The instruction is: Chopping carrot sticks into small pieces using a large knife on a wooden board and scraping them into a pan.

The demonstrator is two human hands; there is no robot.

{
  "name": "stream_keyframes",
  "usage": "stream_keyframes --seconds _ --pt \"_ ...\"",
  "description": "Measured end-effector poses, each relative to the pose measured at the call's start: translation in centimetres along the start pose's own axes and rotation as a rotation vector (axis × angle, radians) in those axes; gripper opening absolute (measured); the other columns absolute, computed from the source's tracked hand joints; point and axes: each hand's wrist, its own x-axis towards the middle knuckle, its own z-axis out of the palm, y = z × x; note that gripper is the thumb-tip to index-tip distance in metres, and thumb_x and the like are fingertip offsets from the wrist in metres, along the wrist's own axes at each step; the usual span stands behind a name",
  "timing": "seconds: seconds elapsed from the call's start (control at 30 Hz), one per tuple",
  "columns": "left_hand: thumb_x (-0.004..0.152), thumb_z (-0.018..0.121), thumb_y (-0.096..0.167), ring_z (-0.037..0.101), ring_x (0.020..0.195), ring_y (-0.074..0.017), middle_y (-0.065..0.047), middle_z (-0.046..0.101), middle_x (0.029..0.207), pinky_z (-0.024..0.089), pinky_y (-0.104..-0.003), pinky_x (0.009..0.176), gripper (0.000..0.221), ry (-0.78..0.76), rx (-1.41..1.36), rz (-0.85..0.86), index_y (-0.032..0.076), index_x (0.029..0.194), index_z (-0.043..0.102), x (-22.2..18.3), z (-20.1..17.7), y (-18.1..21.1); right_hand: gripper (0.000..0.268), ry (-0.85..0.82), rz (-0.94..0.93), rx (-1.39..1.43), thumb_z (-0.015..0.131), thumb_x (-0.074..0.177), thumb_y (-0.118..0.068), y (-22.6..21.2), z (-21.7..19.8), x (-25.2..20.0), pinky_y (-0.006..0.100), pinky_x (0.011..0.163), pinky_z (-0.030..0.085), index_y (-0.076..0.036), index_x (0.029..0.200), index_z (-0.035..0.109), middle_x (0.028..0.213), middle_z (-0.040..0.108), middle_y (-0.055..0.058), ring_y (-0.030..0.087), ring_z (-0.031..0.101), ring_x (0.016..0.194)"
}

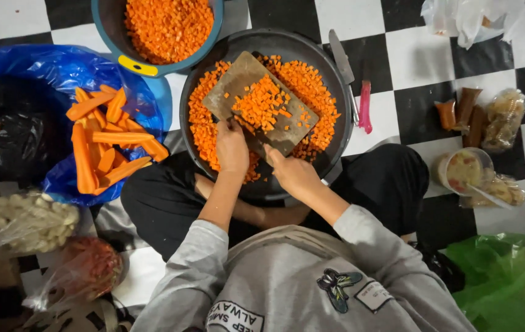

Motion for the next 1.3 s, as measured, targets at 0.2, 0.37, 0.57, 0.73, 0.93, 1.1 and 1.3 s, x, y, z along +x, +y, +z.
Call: stream_keyframes --seconds 0.2,0.37,0.57,0.73,0.93,1.1,1.3 --pt "0.098 0.063 0.000 0.069 0.077 -0.0277 -0.014 0.052 0.102 0.059 -0.028 0.066 0.019 0.099 0.011 0.113 -0.002 0.115 0.072 -0.1 -1.2 0.7 0.040 0.081 -0.031 0.042 0.045 0.102 -0.021 1.4 -0.4 -1.9 0.048 0.059 0.052 -0.012 0.140 0.040 0.077 0.067 0.026 0.043 0.067 0.063" --pt "0.097 0.064 0.002 0.069 0.071 -0.0307 -0.013 0.054 0.096 0.057 -0.033 0.060 0.018 0.086 -0.079 0.069 -0.002 0.112 0.074 1.9 0.8 1.0 0.040 0.107 0.029 0.011 0.043 0.102 -0.022 2.1 -1.2 -3.4 0.049 0.059 0.054 -0.015 0.141 0.038 0.076 0.067 0.022 0.040 0.067 0.064" --pt "0.102 0.060 0.003 0.069 0.080 -0.0324 -0.014 0.050 0.105 0.058 -0.034 0.067 0.022 -0.037 -0.239 -0.040 -0.005 0.120 0.070 1.8 0.7 0.5 0.044 0.046 0.021 -0.113 0.041 0.102 -0.024 1.8 -1.1 -2.6 0.040 0.056 0.054 -0.025 0.146 0.033 0.073 0.067 0.010 0.030 0.070 0.060" --pt "0.098 0.063 -0.003 0.071 0.082 -0.0289 -0.016 0.054 0.108 0.061 -0.031 0.073 0.027 -0.039 -0.144 -0.044 -0.002 0.124 0.072 2.0 -0.5 0.9 0.048 0.041 0.005 -0.131 0.043 0.103 -0.018 2.5 -0.4 -0.5 0.036 0.049 0.051 -0.020 0.150 0.034 0.066 0.066 0.014 0.029 0.064 0.051" --pt "0.100 0.062 -0.004 0.070 0.081 -0.0283 -0.016 0.052 0.109 0.060 -0.029 0.071 0.025 -0.032 -0.116 -0.031 -0.002 0.123 0.071 1.3 0.1 0.5 0.049 0.104 -0.082 -0.062 0.046 0.101 -0.014 2.8 0.1 -0.1 0.036 0.046 0.046 -0.014 0.149 0.036 0.065 0.064 0.018 0.029 0.059 0.047" --pt "0.099 0.065 0.000 0.071 0.079 -0.0225 -0.012 0.054 0.108 0.060 -0.025 0.069 0.022 -0.056 -0.058 -0.047 0.000 0.119 0.074 1.2 -0.6 1.0 0.043 0.041 0.114 -0.045 0.044 0.105 -0.009 -2.3 -4.2 -4.2 0.028 0.047 0.036 0.001 0.146 0.035 0.059 0.052 0.018 0.019 0.054 0.048" --pt "0.098 0.063 -0.004 0.068 0.081 -0.0209 -0.011 0.051 0.107 0.057 -0.022 0.067 0.025 -0.089 0.036 -0.001 -0.002 0.122 0.071 1.3 -1.1 1.5 0.050 0.015 -0.032 0.003 0.045 0.101 -0.018 1.5 -0.4 -0.5 0.038 0.047 0.044 -0.013 0.150 0.035 0.074 0.068 0.020 0.033 0.063 0.052"
